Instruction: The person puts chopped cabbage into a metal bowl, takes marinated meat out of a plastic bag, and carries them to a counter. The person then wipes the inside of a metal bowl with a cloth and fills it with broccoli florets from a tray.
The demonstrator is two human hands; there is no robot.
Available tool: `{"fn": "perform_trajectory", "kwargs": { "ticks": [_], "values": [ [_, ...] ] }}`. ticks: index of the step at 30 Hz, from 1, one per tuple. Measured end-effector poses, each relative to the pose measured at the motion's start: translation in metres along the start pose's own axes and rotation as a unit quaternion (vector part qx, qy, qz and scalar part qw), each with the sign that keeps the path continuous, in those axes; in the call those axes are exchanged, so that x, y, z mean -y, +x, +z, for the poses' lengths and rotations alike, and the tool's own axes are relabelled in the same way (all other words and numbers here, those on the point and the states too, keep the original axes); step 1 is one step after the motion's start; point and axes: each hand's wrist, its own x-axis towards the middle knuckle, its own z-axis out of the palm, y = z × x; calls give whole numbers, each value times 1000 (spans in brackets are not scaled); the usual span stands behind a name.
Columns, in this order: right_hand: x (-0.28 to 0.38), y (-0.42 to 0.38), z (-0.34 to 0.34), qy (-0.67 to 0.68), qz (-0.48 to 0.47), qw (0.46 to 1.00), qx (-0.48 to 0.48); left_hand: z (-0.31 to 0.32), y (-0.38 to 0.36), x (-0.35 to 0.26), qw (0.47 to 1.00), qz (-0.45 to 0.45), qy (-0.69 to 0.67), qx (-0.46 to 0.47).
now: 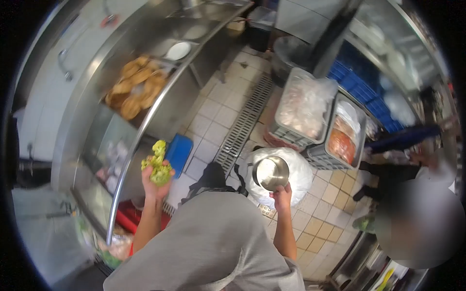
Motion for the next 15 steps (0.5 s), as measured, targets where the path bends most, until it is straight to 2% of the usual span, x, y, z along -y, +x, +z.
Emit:
{"fn": "perform_trajectory", "kwargs": {
  "ticks": [2,8,11,13,15],
  "values": [
    [5,23,14,9,-6,1000,8,-1,41,10,999,-36,21,11],
    [-15,66,53,43,7,993,-105,36,206,40,986,-153,37,56],
    [-29,68,96,92,1,982,-166,72,314,65,968,-213,57,121],
    [-27,59,131,118,6,970,-212,113,382,83,957,-251,67,127],
    [-24,49,169,132,-7,955,-265,157,461,114,939,-276,99,180]
  ]
}}
